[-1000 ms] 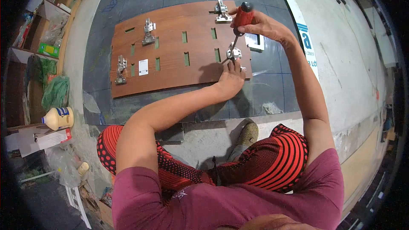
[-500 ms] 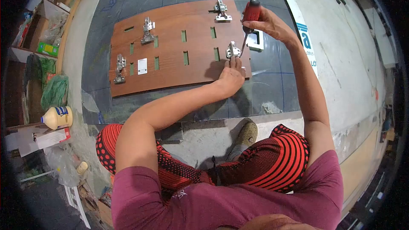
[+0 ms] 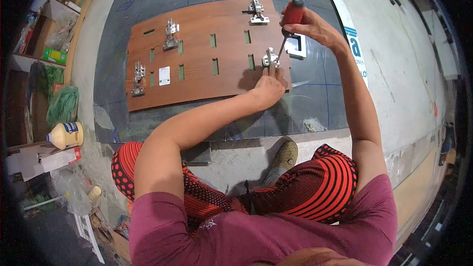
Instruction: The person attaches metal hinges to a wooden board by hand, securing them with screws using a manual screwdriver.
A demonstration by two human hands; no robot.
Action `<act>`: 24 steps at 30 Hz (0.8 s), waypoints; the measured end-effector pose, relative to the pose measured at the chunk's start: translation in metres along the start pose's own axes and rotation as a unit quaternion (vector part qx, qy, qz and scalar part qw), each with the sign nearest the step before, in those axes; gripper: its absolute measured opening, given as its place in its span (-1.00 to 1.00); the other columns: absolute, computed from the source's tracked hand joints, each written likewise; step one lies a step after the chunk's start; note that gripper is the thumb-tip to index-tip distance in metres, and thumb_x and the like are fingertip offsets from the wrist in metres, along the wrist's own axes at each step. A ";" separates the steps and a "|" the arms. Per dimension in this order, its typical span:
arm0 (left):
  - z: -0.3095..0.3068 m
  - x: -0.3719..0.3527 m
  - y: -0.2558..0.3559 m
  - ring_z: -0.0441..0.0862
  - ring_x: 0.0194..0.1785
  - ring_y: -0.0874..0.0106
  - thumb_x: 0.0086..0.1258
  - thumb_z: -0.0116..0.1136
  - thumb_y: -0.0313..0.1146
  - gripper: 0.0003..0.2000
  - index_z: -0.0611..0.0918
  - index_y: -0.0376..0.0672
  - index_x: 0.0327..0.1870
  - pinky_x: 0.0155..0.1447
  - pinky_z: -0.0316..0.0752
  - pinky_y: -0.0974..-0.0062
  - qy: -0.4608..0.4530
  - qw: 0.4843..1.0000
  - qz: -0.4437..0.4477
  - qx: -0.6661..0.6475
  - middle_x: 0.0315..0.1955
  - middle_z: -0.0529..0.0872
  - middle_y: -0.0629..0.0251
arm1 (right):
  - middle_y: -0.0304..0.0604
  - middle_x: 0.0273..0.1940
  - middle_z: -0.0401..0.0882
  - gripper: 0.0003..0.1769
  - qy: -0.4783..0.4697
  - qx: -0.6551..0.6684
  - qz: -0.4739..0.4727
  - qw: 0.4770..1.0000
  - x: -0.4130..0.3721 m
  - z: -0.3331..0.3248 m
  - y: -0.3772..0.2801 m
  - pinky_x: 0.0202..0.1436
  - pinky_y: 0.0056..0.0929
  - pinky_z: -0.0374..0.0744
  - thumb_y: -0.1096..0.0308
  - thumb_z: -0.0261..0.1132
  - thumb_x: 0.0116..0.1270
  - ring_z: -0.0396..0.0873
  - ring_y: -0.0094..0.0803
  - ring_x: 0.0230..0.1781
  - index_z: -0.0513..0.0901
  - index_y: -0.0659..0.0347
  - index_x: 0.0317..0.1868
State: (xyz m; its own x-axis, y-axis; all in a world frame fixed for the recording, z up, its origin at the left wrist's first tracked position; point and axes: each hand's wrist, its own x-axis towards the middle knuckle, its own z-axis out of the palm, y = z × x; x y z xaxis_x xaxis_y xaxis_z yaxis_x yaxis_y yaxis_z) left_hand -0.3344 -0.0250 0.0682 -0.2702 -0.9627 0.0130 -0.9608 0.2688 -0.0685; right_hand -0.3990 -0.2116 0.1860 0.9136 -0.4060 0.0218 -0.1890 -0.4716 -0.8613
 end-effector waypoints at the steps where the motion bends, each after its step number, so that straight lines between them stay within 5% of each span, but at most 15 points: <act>1: 0.001 0.000 0.000 0.30 0.21 -0.19 0.21 -0.04 -0.40 -0.70 0.50 -0.38 -0.09 0.16 0.36 0.04 0.006 1.000 -0.001 0.000 0.06 0.40 -0.27 | -0.11 -0.10 0.55 -0.31 -0.002 0.001 -0.001 1.000 -0.001 -0.002 0.003 0.20 -0.26 0.40 -0.08 0.42 -0.02 0.51 -0.29 0.00 0.45 0.14 0.03; 4: 0.001 -0.001 0.000 0.30 0.21 -0.19 0.21 -0.04 -0.40 -0.70 0.50 -0.39 -0.08 0.15 0.36 0.02 0.008 1.000 0.001 0.012 0.06 0.40 -0.26 | -0.07 -0.17 0.55 -0.31 0.005 -0.004 -0.043 0.999 -0.003 -0.003 0.003 0.07 -0.33 0.47 -0.07 0.39 0.02 0.53 -0.31 -0.10 0.45 0.22 0.04; 7: -0.002 0.000 0.000 0.30 0.21 -0.19 0.21 -0.04 -0.40 -0.69 0.50 -0.40 -0.07 0.15 0.36 0.00 -0.001 1.000 -0.003 0.005 0.06 0.39 -0.27 | -0.03 -0.11 0.55 -0.25 -0.018 0.061 -0.026 0.998 -0.005 -0.003 -0.006 0.15 -0.29 0.43 -0.09 0.41 -0.01 0.52 -0.26 -0.03 0.43 0.21 0.09; 9: -0.001 0.001 0.001 0.31 0.21 -0.19 0.21 -0.04 -0.39 -0.69 0.50 -0.40 -0.07 0.15 0.36 0.00 0.005 1.000 -0.004 0.003 0.06 0.39 -0.26 | -0.07 -0.03 0.54 -0.17 0.015 -0.036 0.040 0.998 -0.004 -0.004 -0.008 0.25 -0.15 0.34 -0.10 0.47 -0.12 0.48 -0.23 0.07 0.41 0.11 0.13; 19: -0.003 -0.001 -0.001 0.32 0.21 -0.18 0.21 -0.03 -0.40 -0.70 0.50 -0.39 -0.08 0.12 0.36 -0.02 0.016 1.000 0.000 -0.010 0.07 0.38 -0.27 | 0.00 -0.04 0.54 -0.15 -0.025 0.087 0.002 0.996 -0.003 -0.003 -0.005 0.24 -0.11 0.34 -0.21 0.44 -0.16 0.49 -0.20 0.06 0.45 0.15 0.08; 24: -0.001 0.000 0.000 0.34 0.18 -0.17 0.18 0.01 -0.38 -0.70 0.52 -0.36 -0.11 0.13 0.34 -0.04 0.028 1.000 0.001 0.007 0.04 0.40 -0.24 | 0.03 -0.10 0.55 -0.18 0.051 -0.065 0.030 0.996 -0.005 0.000 -0.023 0.18 -0.15 0.41 -0.18 0.43 -0.11 0.51 -0.16 0.01 0.44 0.20 0.07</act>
State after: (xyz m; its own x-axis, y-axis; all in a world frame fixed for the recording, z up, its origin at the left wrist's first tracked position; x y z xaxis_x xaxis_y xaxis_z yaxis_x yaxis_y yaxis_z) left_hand -0.3346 -0.0247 0.0690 -0.2749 -0.9590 0.0683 -0.9595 0.2691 -0.0835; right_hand -0.3996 -0.1987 0.2062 0.8586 -0.5118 0.0290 -0.2939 -0.5378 -0.7902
